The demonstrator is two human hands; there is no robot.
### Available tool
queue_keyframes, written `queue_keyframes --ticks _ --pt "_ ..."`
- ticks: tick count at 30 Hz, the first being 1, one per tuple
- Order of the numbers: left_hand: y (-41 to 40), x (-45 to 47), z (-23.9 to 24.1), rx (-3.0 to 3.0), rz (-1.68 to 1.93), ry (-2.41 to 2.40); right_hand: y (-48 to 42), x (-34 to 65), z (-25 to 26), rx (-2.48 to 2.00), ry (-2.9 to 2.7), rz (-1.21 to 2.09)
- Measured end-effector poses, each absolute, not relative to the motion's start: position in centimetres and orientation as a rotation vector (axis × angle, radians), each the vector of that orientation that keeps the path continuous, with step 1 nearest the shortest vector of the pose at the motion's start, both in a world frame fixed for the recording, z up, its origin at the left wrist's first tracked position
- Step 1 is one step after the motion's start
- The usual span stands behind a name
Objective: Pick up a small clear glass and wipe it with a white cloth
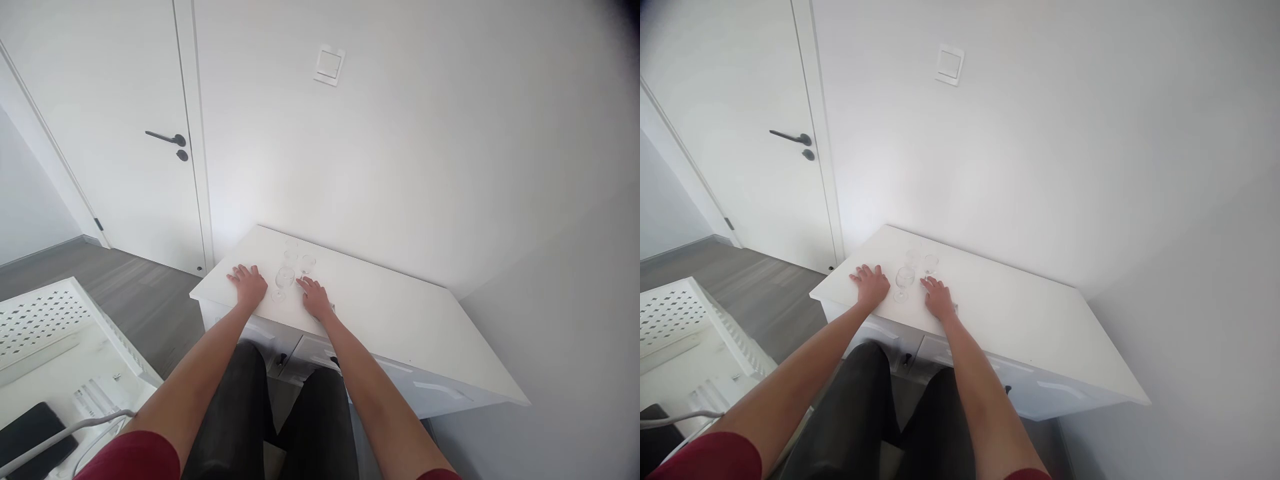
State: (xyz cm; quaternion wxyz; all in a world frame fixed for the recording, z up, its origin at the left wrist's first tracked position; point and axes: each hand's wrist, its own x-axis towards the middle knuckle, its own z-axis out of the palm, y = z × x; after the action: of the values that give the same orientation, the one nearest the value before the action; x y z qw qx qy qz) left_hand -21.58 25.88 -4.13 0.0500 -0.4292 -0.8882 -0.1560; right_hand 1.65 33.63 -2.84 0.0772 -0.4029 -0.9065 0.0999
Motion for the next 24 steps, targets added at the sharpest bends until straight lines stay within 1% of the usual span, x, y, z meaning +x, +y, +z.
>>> queue_keyframes --ticks 7,24 --pt "26.0 -21.6 -4.2 -1.301 -0.478 -2.705 33.2 1.7 -2.5 -1.201 -2.670 0.293" --pt "26.6 -21.5 -4.2 -1.270 -0.469 -2.698 34.1 1.6 -4.1 -1.205 -2.576 0.284"
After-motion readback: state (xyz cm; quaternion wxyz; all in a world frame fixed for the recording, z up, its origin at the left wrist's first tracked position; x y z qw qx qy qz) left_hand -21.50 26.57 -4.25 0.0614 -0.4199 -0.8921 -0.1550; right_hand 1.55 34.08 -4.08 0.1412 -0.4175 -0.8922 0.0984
